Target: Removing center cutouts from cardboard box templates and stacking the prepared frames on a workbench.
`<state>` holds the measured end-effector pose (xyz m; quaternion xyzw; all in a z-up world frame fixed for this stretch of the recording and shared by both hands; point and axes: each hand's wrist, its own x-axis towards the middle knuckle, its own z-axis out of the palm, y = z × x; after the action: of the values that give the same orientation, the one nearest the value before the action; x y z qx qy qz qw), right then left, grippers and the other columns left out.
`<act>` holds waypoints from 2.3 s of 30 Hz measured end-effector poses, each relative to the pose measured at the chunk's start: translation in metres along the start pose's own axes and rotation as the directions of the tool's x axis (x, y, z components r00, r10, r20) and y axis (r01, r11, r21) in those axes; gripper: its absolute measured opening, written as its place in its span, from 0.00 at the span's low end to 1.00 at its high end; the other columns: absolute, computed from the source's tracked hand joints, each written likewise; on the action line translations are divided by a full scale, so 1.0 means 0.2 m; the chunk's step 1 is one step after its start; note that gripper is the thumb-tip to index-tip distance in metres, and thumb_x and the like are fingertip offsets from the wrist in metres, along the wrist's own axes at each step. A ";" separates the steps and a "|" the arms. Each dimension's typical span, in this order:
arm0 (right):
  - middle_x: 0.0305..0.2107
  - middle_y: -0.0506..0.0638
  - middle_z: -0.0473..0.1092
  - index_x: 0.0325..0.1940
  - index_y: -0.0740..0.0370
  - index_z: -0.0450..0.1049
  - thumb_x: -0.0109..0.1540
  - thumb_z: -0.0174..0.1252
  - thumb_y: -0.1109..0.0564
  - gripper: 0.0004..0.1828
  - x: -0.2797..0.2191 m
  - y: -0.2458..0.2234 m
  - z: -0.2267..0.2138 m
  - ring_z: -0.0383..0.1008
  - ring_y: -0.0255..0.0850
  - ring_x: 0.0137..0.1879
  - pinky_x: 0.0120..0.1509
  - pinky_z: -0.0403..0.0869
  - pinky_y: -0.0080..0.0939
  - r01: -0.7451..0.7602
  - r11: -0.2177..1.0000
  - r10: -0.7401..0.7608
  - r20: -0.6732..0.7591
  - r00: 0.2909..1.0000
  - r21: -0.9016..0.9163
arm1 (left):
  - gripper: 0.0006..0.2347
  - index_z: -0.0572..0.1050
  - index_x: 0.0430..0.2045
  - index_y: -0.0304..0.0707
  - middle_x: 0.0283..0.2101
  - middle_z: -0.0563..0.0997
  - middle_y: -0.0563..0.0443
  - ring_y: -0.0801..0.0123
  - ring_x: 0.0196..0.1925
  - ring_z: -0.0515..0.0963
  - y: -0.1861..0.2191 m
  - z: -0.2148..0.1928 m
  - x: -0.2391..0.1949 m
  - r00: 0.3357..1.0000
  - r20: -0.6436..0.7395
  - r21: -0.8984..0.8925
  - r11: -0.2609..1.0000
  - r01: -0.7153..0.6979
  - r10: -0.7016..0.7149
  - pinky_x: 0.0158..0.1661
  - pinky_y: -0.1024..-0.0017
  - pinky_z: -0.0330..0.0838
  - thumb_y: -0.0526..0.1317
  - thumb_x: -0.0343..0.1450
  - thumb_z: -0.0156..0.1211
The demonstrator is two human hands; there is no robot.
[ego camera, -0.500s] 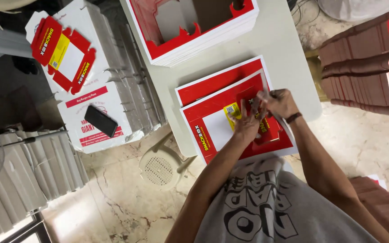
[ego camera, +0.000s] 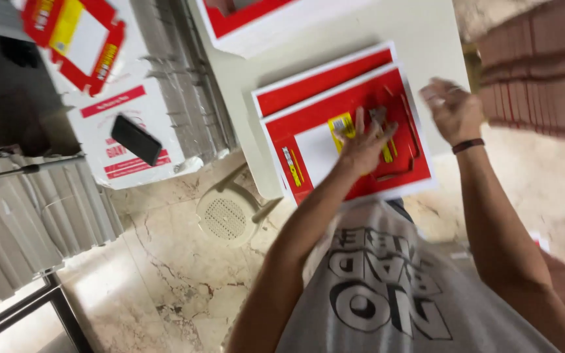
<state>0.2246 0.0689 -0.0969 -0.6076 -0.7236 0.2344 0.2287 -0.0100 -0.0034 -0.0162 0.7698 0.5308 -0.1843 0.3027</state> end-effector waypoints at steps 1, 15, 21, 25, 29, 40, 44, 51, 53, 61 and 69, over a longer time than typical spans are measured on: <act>0.44 0.53 0.80 0.55 0.55 0.84 0.72 0.64 0.48 0.12 -0.20 -0.10 -0.13 0.79 0.56 0.51 0.58 0.74 0.54 -0.025 1.000 0.025 0.005 1.000 -0.015 | 0.38 0.45 0.74 0.64 0.77 0.52 0.45 0.28 0.78 0.32 0.00 0.05 -0.03 1.000 0.016 -0.009 1.000 -0.023 0.024 0.54 0.14 0.59 0.46 0.73 0.66; 0.57 0.75 0.67 0.67 0.75 0.65 0.62 0.70 0.42 0.42 -1.02 -0.65 0.40 0.68 0.63 0.65 0.70 0.67 0.64 -0.742 0.134 0.704 0.464 0.538 0.657 | 0.46 0.39 0.76 0.59 0.78 0.28 0.32 0.15 0.75 0.28 0.02 0.14 -0.23 0.997 0.068 0.118 0.992 -0.048 0.040 0.53 0.26 0.68 0.35 0.68 0.68; 0.48 0.54 0.74 0.61 0.59 0.74 0.66 0.69 0.45 0.25 -1.19 -0.09 0.77 0.74 0.48 0.53 0.61 0.73 0.54 -0.594 0.298 0.663 0.286 0.692 0.747 | 0.46 0.34 0.75 0.68 0.78 0.22 0.36 0.14 0.75 0.28 0.05 0.11 -0.09 0.997 0.079 0.088 0.996 0.009 -0.016 0.53 0.24 0.67 0.38 0.69 0.66; 0.41 0.52 0.77 0.55 0.52 0.79 0.63 0.72 0.37 0.24 -1.07 -0.28 0.53 0.78 0.44 0.42 0.51 0.76 0.48 -0.656 0.399 0.666 0.289 0.687 0.640 | 0.49 0.35 0.75 0.69 0.77 0.21 0.35 0.13 0.74 0.29 0.03 0.11 -0.04 0.998 0.070 0.087 0.996 -0.002 -0.004 0.52 0.23 0.67 0.44 0.67 0.72; 0.53 0.68 0.72 0.63 0.65 0.74 0.66 0.67 0.47 0.27 -1.05 -0.27 0.51 0.73 0.61 0.55 0.58 0.74 0.66 -0.473 0.627 0.443 0.216 0.870 0.620 | 0.44 0.39 0.75 0.72 0.79 0.25 0.42 0.16 0.76 0.31 -0.01 0.10 -0.04 0.997 0.074 0.087 0.996 0.000 -0.007 0.51 0.22 0.68 0.41 0.70 0.69; 0.32 0.68 0.73 0.45 0.75 0.68 0.63 0.73 0.33 0.40 -1.07 -0.27 0.59 0.79 0.54 0.33 0.39 0.83 0.53 -0.684 0.132 0.695 0.426 0.580 0.717 | 0.43 0.42 0.76 0.64 0.79 0.30 0.38 0.18 0.76 0.30 -0.08 0.09 -0.33 0.997 0.074 0.092 0.996 0.001 -0.007 0.54 0.30 0.71 0.36 0.69 0.65; 0.38 0.69 0.73 0.57 0.73 0.72 0.63 0.70 0.47 0.29 -1.23 -0.19 0.75 0.77 0.57 0.37 0.44 0.79 0.61 -0.694 0.279 0.543 0.487 0.684 0.664 | 0.46 0.37 0.76 0.65 0.79 0.28 0.37 0.16 0.75 0.29 -0.07 0.09 -0.32 0.999 0.034 0.142 0.989 0.027 -0.033 0.53 0.30 0.71 0.36 0.67 0.66; 0.45 0.62 0.76 0.56 0.66 0.77 0.61 0.71 0.50 0.24 -0.86 -0.93 0.17 0.76 0.52 0.50 0.60 0.76 0.61 -0.437 0.579 0.349 0.275 0.896 0.688 | 0.45 0.37 0.75 0.70 0.79 0.25 0.39 0.15 0.75 0.27 -0.11 0.13 -0.32 0.999 -0.015 0.178 0.984 -0.026 0.029 0.50 0.25 0.70 0.40 0.69 0.66; 0.41 0.60 0.76 0.52 0.66 0.78 0.64 0.67 0.51 0.18 -0.99 -0.52 0.37 0.75 0.49 0.46 0.56 0.76 0.57 -0.495 0.559 0.388 0.318 0.865 0.666 | 0.40 0.45 0.75 0.65 0.79 0.29 0.40 0.18 0.76 0.29 -0.20 0.14 -0.23 0.999 0.005 0.098 0.994 -0.039 0.039 0.50 0.20 0.66 0.45 0.69 0.66; 0.25 0.67 0.72 0.33 0.75 0.76 0.64 0.68 0.39 0.31 -1.04 -0.61 0.43 0.77 0.54 0.31 0.41 0.81 0.60 -0.790 0.235 0.551 0.592 0.588 0.566 | 0.42 0.50 0.75 0.57 0.79 0.41 0.35 0.25 0.77 0.38 -0.27 0.17 -0.52 0.999 0.044 0.057 0.998 -0.002 -0.001 0.55 0.17 0.57 0.54 0.68 0.70; 0.26 0.58 0.77 0.34 0.65 0.81 0.62 0.71 0.48 0.17 -1.11 -0.80 0.53 0.75 0.47 0.32 0.45 0.75 0.53 -0.401 0.729 0.331 0.228 0.916 0.555 | 0.46 0.30 0.76 0.56 0.78 0.25 0.36 0.19 0.74 0.23 -0.20 0.17 -0.51 0.982 0.159 0.033 0.995 0.096 -0.100 0.56 0.15 0.52 0.44 0.72 0.65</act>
<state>0.0698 -0.1818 -0.0920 -0.6222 -0.4917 0.5221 0.3138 -0.0839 -0.0882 0.0099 0.7291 0.5396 -0.2670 0.3254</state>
